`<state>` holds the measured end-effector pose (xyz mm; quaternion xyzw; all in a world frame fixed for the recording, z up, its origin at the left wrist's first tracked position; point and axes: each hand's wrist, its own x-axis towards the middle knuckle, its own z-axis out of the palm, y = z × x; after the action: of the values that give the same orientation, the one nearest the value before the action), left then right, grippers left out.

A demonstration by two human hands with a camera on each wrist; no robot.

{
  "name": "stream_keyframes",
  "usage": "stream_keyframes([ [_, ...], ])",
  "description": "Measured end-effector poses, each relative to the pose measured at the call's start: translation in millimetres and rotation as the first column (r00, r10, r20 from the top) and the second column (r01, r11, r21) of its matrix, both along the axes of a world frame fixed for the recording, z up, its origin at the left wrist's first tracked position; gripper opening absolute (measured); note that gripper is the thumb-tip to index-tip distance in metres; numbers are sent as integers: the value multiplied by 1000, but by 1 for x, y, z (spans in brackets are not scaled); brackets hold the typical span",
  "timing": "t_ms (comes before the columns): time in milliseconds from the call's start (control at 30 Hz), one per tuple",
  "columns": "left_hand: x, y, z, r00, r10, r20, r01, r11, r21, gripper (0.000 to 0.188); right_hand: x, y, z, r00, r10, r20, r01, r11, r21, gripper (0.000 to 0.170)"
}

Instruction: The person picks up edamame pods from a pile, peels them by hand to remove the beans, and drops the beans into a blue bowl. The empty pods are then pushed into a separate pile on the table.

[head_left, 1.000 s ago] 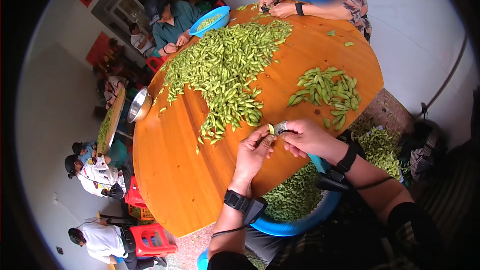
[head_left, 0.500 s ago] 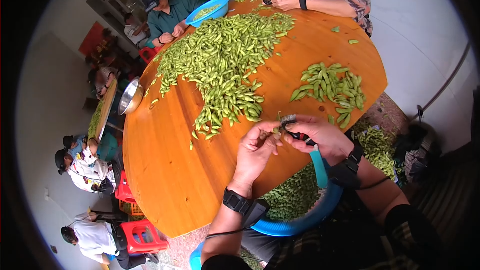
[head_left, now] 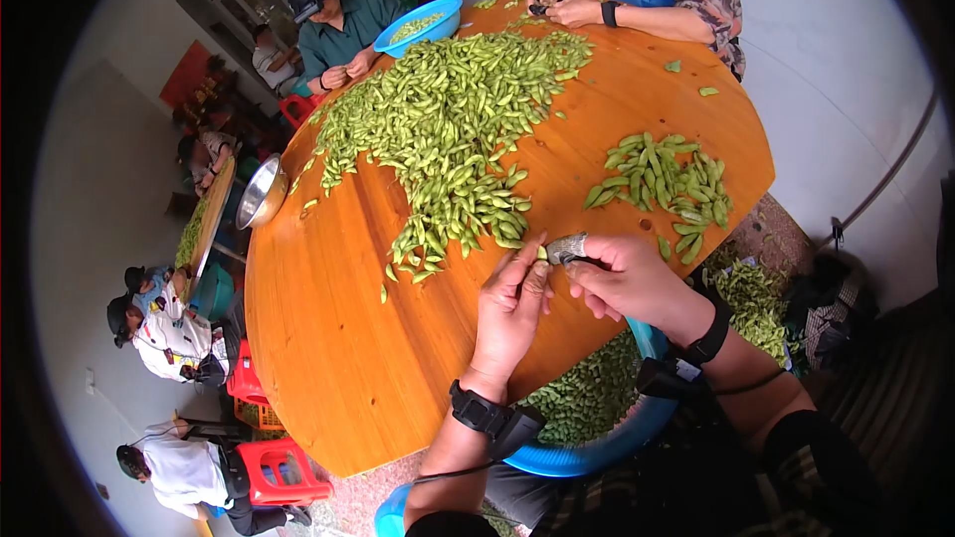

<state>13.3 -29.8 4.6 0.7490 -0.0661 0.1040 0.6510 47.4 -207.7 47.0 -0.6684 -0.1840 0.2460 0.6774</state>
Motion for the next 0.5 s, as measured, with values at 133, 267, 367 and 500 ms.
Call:
stream_keyframes([
  [133, -4, -4, 5, 998, 49, 38, -55, 977, 204, 38, 4, 0, -4, 999, 38, -1, -38, 999, -24, 15],
  [267, -4, -3, -3, 995, 63, 73, -80, 966, 247, 36, 1, 1, -5, 998, 41, -39, -43, 998, -44, 15],
  [367, -4, -3, -6, 996, 72, 51, -80, 981, 177, 35, 2, 2, -8, 997, 39, -64, -40, 999, -15, 14],
  [500, -6, -4, -4, 996, 70, 56, -78, 985, 155, 33, 5, 0, -6, 993, 52, -107, -52, 999, 2, 13],
])
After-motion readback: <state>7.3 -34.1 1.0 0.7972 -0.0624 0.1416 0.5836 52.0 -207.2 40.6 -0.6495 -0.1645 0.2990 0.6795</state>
